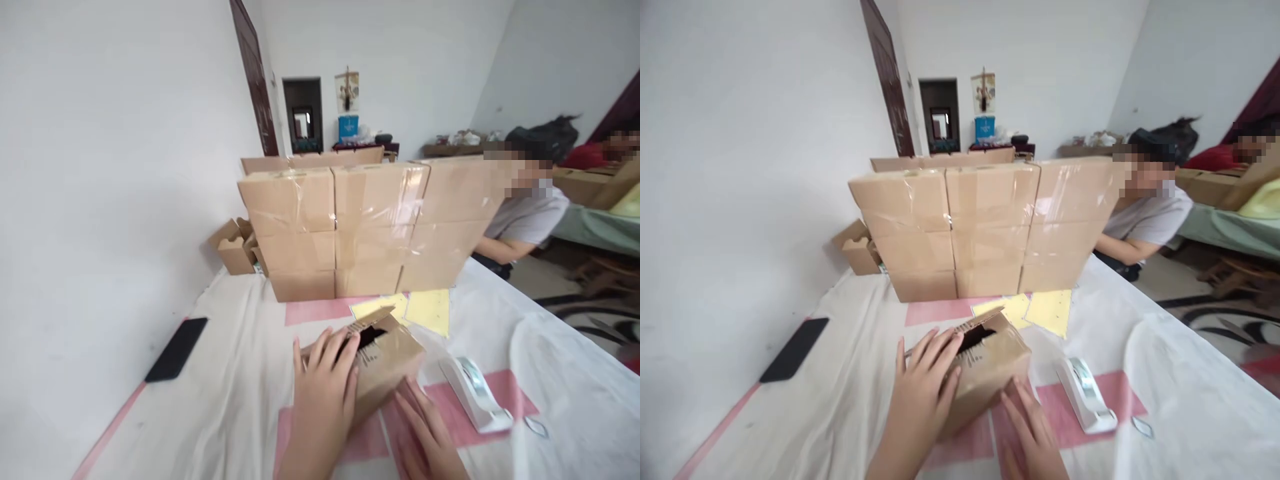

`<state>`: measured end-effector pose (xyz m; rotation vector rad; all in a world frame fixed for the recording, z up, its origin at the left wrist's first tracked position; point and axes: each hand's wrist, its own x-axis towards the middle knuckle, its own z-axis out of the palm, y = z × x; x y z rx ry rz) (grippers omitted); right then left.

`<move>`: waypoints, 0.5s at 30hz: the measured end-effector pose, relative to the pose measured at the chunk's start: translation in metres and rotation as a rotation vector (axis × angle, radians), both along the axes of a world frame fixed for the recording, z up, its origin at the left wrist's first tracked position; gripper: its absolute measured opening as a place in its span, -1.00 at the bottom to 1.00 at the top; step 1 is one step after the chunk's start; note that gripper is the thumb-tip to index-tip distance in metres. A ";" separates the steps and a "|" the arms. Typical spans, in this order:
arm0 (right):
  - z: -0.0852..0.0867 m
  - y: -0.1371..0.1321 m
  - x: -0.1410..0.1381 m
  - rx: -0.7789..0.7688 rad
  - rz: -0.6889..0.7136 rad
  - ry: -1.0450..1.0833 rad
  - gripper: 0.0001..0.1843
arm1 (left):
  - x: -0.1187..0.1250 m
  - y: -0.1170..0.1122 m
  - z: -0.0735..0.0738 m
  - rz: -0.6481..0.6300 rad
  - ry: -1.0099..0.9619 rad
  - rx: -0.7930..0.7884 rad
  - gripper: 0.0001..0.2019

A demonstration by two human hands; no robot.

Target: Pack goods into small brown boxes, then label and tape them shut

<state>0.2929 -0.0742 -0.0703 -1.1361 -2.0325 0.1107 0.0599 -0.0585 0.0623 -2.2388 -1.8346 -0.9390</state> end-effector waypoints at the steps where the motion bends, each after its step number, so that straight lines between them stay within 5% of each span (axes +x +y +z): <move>1: -0.002 0.001 -0.003 -0.040 -0.004 -0.041 -0.34 | 0.000 0.001 0.000 -0.030 -0.030 -0.060 -0.64; 4: -0.001 0.004 -0.013 -0.096 -0.018 -0.069 -0.36 | -0.002 0.000 -0.001 -0.106 -0.073 -0.145 -0.69; 8: 0.004 0.007 -0.017 -0.133 -0.027 -0.011 -0.40 | -0.007 -0.001 -0.005 -0.162 -0.001 -0.182 -0.33; 15: 0.013 0.007 -0.011 -0.135 -0.007 0.222 -0.53 | -0.031 0.008 -0.004 -0.317 0.127 -0.268 -0.49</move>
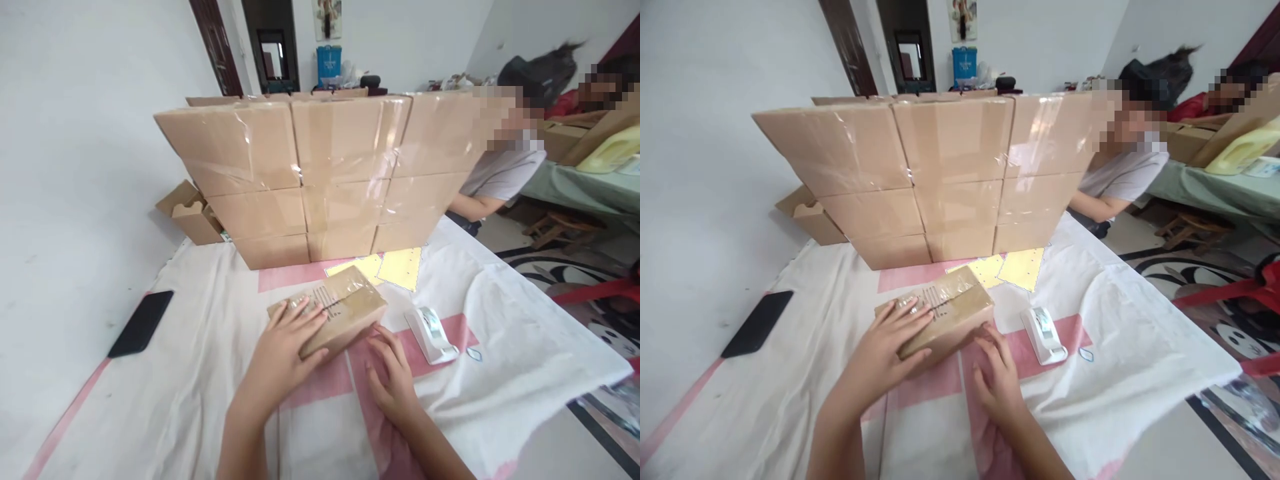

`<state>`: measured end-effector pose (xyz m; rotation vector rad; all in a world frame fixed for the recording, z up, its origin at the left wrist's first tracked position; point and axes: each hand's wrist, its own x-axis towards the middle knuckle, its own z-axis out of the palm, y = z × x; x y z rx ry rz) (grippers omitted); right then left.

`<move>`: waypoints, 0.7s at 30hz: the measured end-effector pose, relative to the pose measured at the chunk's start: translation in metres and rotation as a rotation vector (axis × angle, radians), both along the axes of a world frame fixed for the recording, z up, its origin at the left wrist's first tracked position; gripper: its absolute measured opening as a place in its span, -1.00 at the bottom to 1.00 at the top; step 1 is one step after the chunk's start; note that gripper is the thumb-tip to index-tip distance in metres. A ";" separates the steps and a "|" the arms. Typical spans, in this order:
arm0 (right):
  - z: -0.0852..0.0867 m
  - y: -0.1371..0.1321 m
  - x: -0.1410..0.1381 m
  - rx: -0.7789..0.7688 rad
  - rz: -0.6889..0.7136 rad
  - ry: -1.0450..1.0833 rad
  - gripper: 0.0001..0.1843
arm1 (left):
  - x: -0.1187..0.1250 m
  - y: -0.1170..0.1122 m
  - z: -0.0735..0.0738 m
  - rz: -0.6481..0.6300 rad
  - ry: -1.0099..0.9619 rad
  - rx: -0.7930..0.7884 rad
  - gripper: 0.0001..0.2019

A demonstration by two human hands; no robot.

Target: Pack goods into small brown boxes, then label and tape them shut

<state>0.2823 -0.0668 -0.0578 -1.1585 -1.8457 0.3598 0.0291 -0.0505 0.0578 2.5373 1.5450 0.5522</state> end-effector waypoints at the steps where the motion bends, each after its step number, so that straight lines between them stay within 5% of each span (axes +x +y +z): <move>1: 0.003 -0.001 0.001 0.005 0.001 0.037 -0.55 | -0.004 0.003 0.000 -0.017 -0.001 -0.009 -0.49; 6: 0.025 -0.011 0.030 0.097 -0.081 0.183 -0.63 | -0.021 0.016 -0.005 -0.048 -0.085 0.024 -0.56; 9: 0.038 -0.014 0.078 0.102 -0.299 0.281 -0.70 | -0.023 0.013 -0.002 -0.071 -0.117 0.030 -0.62; 11: 0.042 -0.014 0.115 -0.040 -0.411 0.399 -0.75 | -0.013 0.004 0.006 -0.073 -0.064 0.116 -0.66; 14: 0.045 -0.010 0.157 -0.414 -0.352 0.554 -0.75 | 0.034 -0.017 0.015 -0.066 -0.073 0.533 -0.73; 16: 0.049 -0.006 0.172 -0.574 -0.263 0.617 -0.75 | 0.084 -0.028 0.010 -0.177 -0.261 0.721 -0.71; 18: 0.055 -0.001 0.177 -0.613 -0.206 0.701 -0.75 | 0.140 -0.029 -0.005 -0.319 -0.377 0.512 -0.68; 21: 0.065 0.013 0.177 -0.606 -0.137 0.802 -0.77 | 0.210 -0.001 -0.040 -0.321 -0.243 0.179 -0.39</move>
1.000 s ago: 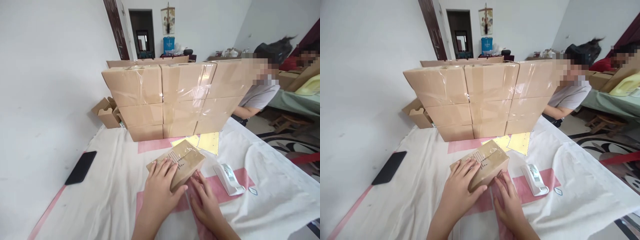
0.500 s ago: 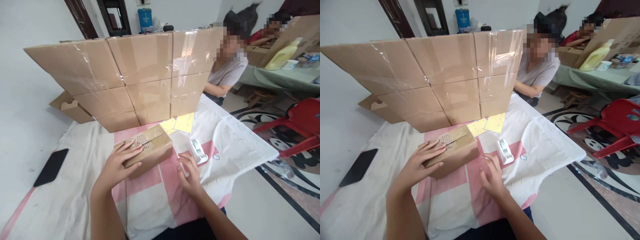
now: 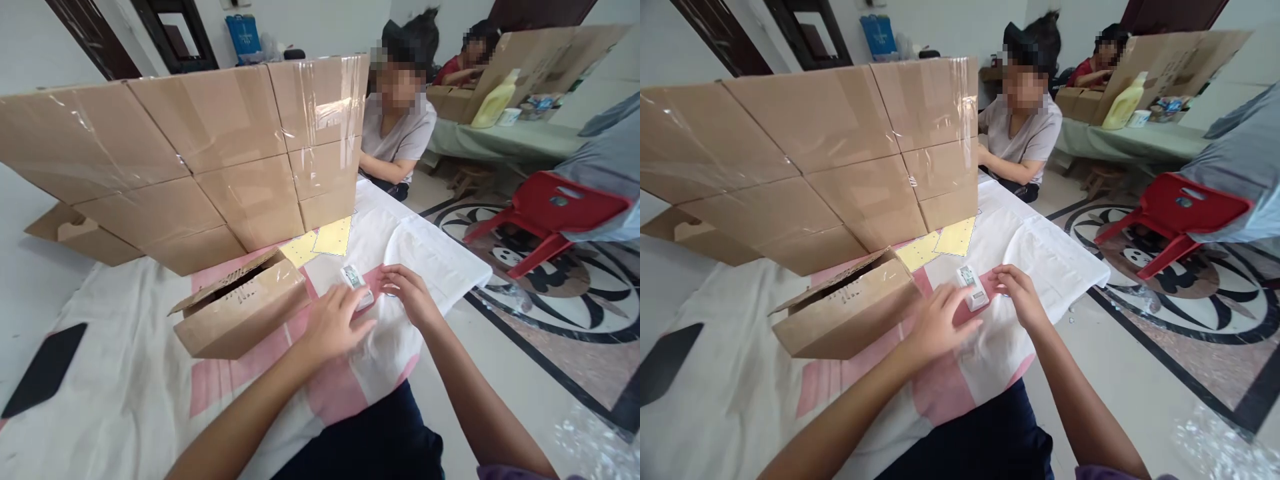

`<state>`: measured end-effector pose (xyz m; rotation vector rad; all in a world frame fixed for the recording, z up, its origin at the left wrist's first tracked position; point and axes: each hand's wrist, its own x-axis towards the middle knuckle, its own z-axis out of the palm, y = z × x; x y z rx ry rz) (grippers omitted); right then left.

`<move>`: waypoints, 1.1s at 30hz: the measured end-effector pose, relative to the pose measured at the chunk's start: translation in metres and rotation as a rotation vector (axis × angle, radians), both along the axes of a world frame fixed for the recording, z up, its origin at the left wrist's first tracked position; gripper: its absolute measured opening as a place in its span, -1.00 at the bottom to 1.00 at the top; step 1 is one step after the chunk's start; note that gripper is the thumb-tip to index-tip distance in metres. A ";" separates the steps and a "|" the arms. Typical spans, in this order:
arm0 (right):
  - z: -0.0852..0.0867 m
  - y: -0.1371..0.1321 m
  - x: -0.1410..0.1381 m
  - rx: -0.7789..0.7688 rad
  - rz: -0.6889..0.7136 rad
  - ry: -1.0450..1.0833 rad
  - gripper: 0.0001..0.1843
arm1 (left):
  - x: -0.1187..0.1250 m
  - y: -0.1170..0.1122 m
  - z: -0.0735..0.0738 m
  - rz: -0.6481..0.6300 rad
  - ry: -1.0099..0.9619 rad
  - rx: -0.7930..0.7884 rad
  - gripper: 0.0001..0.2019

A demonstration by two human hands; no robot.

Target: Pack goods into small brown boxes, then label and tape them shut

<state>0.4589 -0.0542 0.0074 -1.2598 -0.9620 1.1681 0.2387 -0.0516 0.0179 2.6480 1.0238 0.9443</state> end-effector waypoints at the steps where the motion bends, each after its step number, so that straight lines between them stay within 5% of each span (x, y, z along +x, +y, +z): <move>1: 0.003 0.005 -0.001 0.003 0.022 0.016 -0.77 | 0.015 0.014 -0.013 0.020 0.008 -0.078 -0.16; 4: 0.011 0.018 -0.004 -0.021 0.129 0.040 -0.72 | 0.034 0.054 -0.047 0.001 -0.022 -0.223 0.15; 9: 0.022 0.032 -0.007 -0.073 0.282 -0.053 -0.64 | 0.029 0.070 -0.075 -0.074 -0.172 -0.319 0.02; 24: 0.046 0.069 -0.012 -0.370 0.498 0.015 -0.63 | 0.028 0.072 -0.075 -0.087 -0.180 -0.375 0.00; 33: 0.030 0.080 -0.014 -0.417 0.590 0.177 -0.50 | 0.026 0.071 -0.073 -0.094 -0.169 -0.382 -0.04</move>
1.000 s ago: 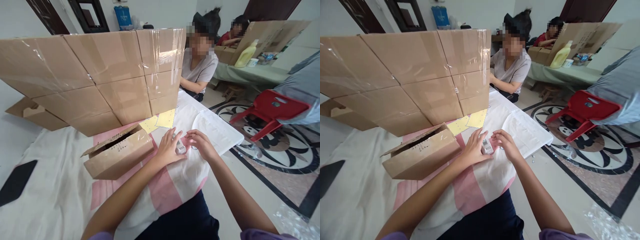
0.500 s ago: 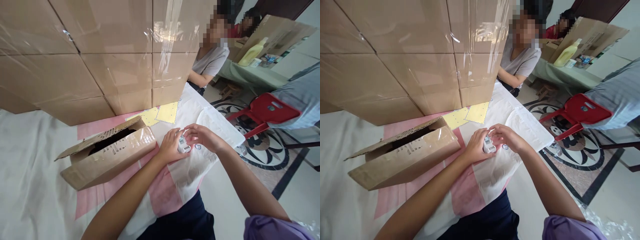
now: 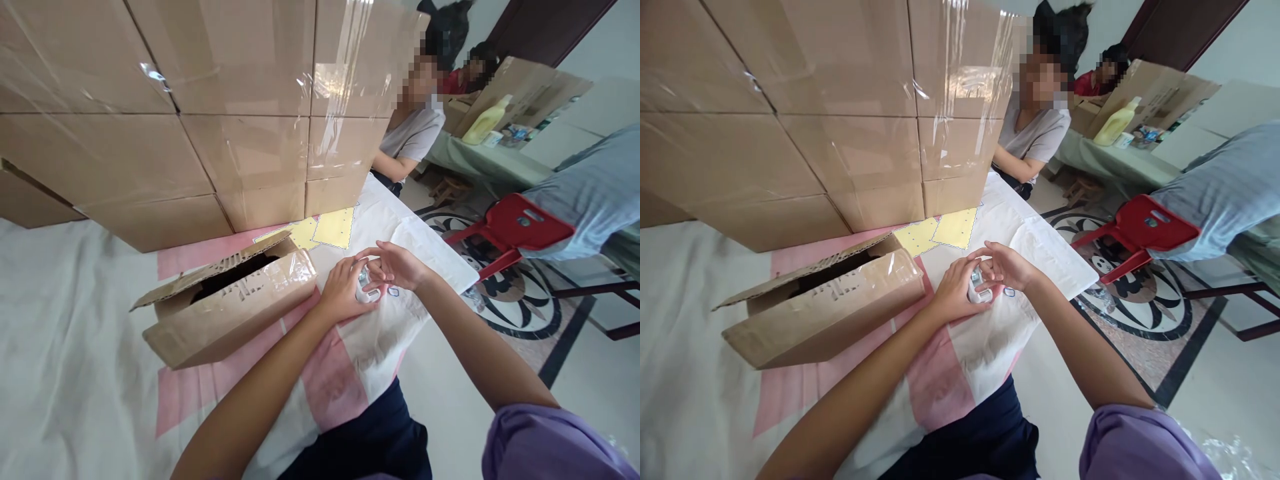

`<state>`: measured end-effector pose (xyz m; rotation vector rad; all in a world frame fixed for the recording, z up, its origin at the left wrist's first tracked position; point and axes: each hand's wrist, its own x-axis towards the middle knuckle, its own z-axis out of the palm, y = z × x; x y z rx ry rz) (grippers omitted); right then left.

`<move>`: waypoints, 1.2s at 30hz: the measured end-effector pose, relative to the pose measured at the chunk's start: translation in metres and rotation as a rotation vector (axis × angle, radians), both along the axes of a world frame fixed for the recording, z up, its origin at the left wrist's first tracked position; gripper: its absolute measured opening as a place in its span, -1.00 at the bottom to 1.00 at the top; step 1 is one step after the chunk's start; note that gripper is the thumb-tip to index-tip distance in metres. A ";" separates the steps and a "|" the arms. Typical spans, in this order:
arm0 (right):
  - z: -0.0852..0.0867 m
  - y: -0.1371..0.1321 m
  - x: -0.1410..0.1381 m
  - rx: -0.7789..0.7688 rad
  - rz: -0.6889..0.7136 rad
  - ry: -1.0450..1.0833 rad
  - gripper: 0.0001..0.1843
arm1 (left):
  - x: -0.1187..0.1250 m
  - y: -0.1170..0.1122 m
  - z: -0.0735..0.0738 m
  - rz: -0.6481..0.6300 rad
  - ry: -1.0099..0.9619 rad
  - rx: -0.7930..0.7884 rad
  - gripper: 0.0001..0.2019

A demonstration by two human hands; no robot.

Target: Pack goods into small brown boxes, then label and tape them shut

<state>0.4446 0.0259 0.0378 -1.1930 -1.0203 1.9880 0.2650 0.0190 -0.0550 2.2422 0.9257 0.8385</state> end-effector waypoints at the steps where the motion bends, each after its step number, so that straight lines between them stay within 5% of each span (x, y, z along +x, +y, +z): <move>1: -0.002 0.000 0.002 -0.007 -0.004 0.018 -0.49 | 0.000 0.000 0.000 -0.002 -0.009 0.008 -0.04; 15: 0.018 -0.020 0.007 0.029 -0.314 0.126 -0.58 | 0.001 -0.002 -0.006 0.018 -0.040 0.074 -0.06; 27: 0.011 -0.065 -0.003 0.166 -0.259 -0.099 -0.85 | 0.000 -0.003 -0.008 0.005 -0.025 0.104 -0.01; 36: -0.009 -0.085 -0.006 0.261 -0.319 -0.198 -0.83 | 0.000 -0.004 -0.008 0.011 -0.040 0.106 0.02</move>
